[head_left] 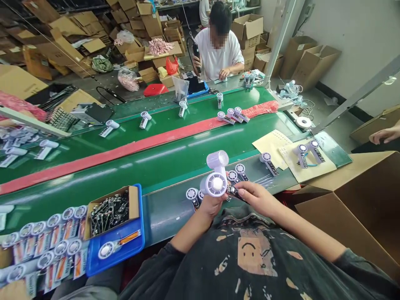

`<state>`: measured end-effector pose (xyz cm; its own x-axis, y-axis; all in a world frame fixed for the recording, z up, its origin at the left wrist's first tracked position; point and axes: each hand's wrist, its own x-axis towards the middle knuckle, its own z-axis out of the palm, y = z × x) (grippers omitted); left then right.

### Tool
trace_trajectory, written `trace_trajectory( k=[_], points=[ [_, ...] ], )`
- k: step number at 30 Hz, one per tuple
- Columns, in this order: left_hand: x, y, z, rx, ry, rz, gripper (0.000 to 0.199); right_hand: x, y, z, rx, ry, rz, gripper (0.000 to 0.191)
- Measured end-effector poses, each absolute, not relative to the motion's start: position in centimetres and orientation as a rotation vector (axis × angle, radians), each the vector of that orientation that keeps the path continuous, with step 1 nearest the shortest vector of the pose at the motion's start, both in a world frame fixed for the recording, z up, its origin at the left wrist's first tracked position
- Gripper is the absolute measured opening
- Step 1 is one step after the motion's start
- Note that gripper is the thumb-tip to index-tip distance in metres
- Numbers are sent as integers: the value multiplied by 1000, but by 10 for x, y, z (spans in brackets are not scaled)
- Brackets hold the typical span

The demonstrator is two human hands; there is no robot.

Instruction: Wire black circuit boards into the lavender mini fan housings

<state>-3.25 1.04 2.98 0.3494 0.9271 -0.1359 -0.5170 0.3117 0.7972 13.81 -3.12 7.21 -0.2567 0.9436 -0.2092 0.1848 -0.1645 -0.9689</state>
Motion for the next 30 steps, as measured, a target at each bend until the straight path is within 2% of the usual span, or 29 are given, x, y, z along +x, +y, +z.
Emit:
trace_trajectory(
  k=[2, 5, 10, 14, 17, 22, 30],
  points=[
    [-33, 13, 33, 737, 664, 1080, 79, 141, -35, 80, -1373, -1654, 1030, 34],
    [-32, 12, 40, 729, 653, 1068, 73, 136, -39, 88, -1209, -1856, 633, 31],
    [-31, 6, 53, 690, 682, 1060, 78, 125, -42, 95, -1167, -1993, 253, 42],
    [-36, 4, 56, 728, 696, 1093, 82, 117, -42, 103, -1186, -2059, 47, 41],
    [-43, 4, 53, 776, 704, 1123, 80, 112, -41, 109, -1165, -2034, -11, 39],
    [-53, 3, 52, 741, 725, 1140, 91, 105, -37, 114, -1089, -2073, 123, 22],
    [-60, -3, 57, 700, 700, 1131, 93, 93, -34, 112, -1086, -2121, 302, 25]
  ],
)
